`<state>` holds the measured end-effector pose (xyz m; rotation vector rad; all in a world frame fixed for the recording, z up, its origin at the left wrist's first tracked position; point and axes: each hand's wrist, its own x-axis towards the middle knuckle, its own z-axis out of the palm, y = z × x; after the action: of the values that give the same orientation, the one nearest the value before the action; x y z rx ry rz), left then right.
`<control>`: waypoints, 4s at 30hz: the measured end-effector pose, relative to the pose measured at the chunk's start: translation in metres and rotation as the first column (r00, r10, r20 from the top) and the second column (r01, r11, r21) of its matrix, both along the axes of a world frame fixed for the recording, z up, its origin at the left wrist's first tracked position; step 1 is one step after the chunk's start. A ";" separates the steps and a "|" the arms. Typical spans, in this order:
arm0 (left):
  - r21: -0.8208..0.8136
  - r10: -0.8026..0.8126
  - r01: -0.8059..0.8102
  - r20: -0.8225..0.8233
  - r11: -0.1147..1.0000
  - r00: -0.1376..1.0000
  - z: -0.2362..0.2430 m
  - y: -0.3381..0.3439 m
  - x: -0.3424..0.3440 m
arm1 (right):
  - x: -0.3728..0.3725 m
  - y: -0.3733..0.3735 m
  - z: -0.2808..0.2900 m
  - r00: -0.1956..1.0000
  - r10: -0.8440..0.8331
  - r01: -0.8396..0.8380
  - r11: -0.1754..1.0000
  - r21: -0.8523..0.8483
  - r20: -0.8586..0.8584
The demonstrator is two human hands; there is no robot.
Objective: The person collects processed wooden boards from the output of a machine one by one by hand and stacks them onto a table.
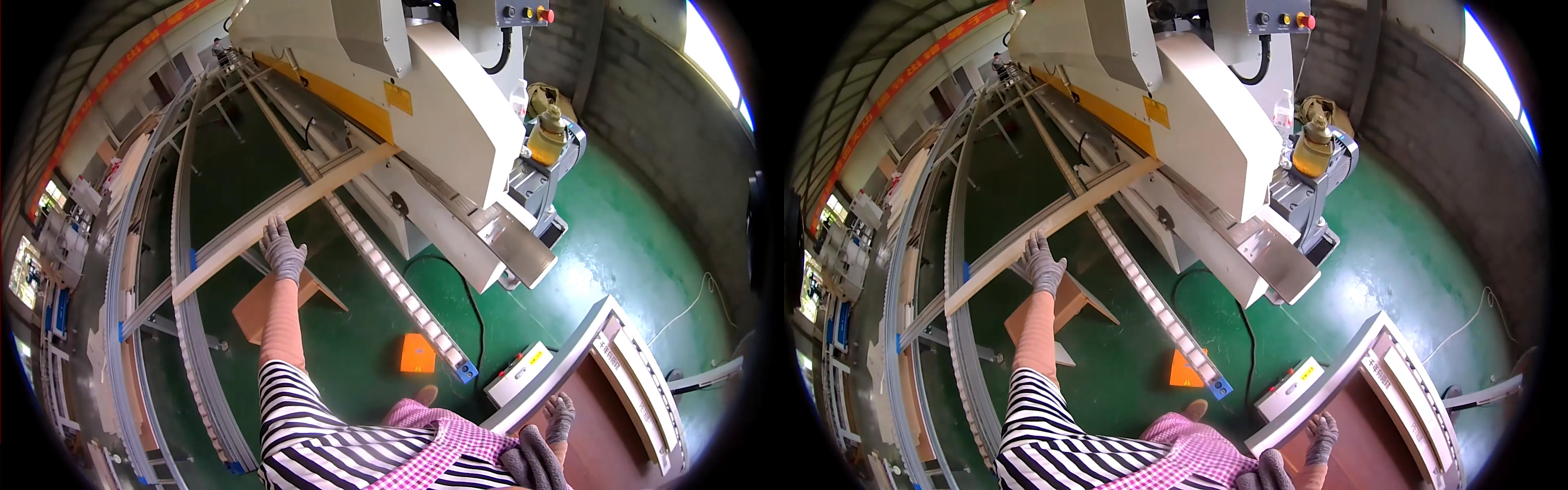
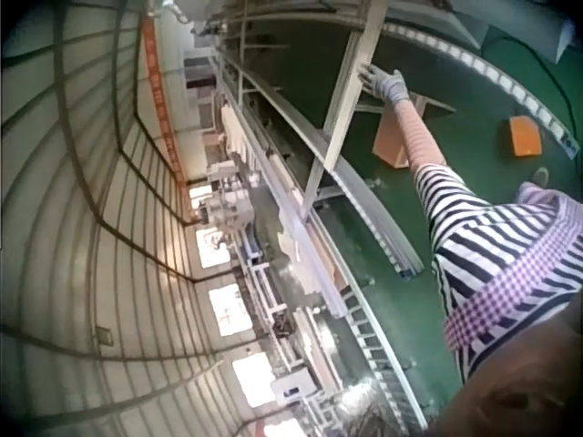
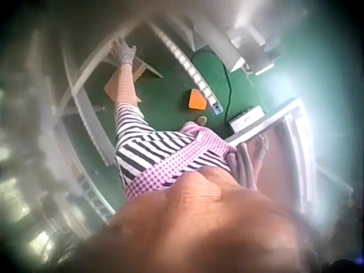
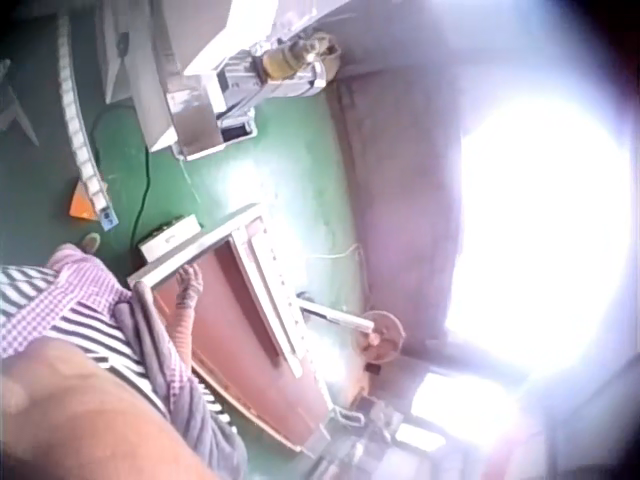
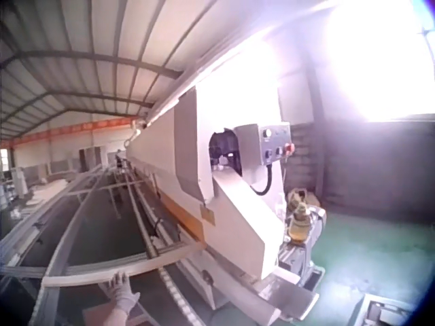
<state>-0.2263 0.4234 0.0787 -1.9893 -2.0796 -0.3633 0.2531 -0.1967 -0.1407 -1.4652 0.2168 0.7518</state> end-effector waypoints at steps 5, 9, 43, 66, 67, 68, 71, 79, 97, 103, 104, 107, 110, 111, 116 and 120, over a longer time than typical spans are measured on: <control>-0.223 0.057 -0.042 0.061 0.974 0.997 -0.014 0.049 -0.034 | -0.021 -0.004 0.014 0.999 -0.019 0.015 0.991 -0.132 -0.030; -0.410 0.036 -0.051 -0.046 0.910 0.998 -0.028 0.054 -0.043 | -0.030 -0.006 0.024 0.997 -0.055 0.045 0.986 -0.162 -0.061; -0.207 -0.999 0.978 0.031 0.002 0.008 0.042 -0.532 0.410 | 0.034 -0.128 0.198 0.975 -0.210 0.161 0.891 0.424 0.072; -0.385 -0.981 0.904 0.009 -0.185 -0.196 -0.177 -0.591 0.724 | 0.317 -0.404 0.003 0.824 -0.542 0.545 0.838 -0.033 -0.165; -0.409 -0.993 0.905 0.023 -0.115 -0.116 -0.187 -0.586 0.729 | 0.313 -0.392 0.006 0.843 -0.517 0.512 0.856 -0.071 -0.149; -0.434 -0.998 0.899 0.041 -0.062 -0.049 -0.192 -0.588 0.732 | 0.306 -0.387 0.004 0.854 -0.503 0.491 0.863 -0.116 -0.133; -0.380 -0.999 0.924 0.038 -0.040 -0.028 -0.203 -0.592 0.714 | 0.269 -0.377 -0.027 0.876 -0.468 0.464 0.884 -0.061 -0.119; -0.242 -0.615 0.911 0.676 0.334 0.405 -0.257 -0.505 0.643 | 0.225 -0.315 -0.031 0.854 -0.385 0.483 0.838 0.255 -0.350; -0.308 -0.323 0.951 0.900 0.004 0.293 -0.306 -0.463 0.680 | 0.314 -0.205 -0.099 0.723 -0.684 0.687 0.698 -0.201 0.098; -0.260 -0.356 0.965 0.906 -0.041 0.229 -0.303 -0.458 0.672 | 0.317 -0.194 -0.121 0.560 -0.820 0.825 0.539 0.171 -0.120; -0.287 -0.442 0.956 0.866 -0.060 0.232 -0.281 -0.474 0.674 | 0.314 -0.207 -0.136 0.529 -0.848 0.838 0.515 0.182 -0.036; -0.284 -0.504 0.954 0.840 -0.094 0.201 -0.279 -0.470 0.676 | 0.328 -0.225 -0.159 0.613 -0.790 0.778 0.594 0.206 -0.035; -0.356 -0.541 0.934 0.788 -0.012 0.293 -0.275 -0.453 0.665 | 0.334 -0.185 -0.169 0.610 -0.789 0.785 0.591 0.189 -0.069; -0.349 -0.513 0.936 0.811 -0.039 0.281 -0.273 -0.472 0.676 | 0.341 -0.222 -0.184 0.655 -0.754 0.753 0.657 0.045 0.057; -0.371 -0.542 0.929 0.782 -0.009 0.307 -0.270 -0.475 0.681 | 0.345 -0.213 -0.151 0.452 -0.793 0.888 0.360 0.285 -0.408; -0.227 -0.370 0.969 0.896 0.095 0.246 -0.317 -0.466 0.663 | 0.342 -0.213 -0.120 0.516 -0.756 0.856 0.465 0.224 -0.403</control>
<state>0.4366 -0.0429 -0.2388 -4.0995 -1.0772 -0.3171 0.5953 -0.4093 -0.2611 -0.6904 0.8595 0.1316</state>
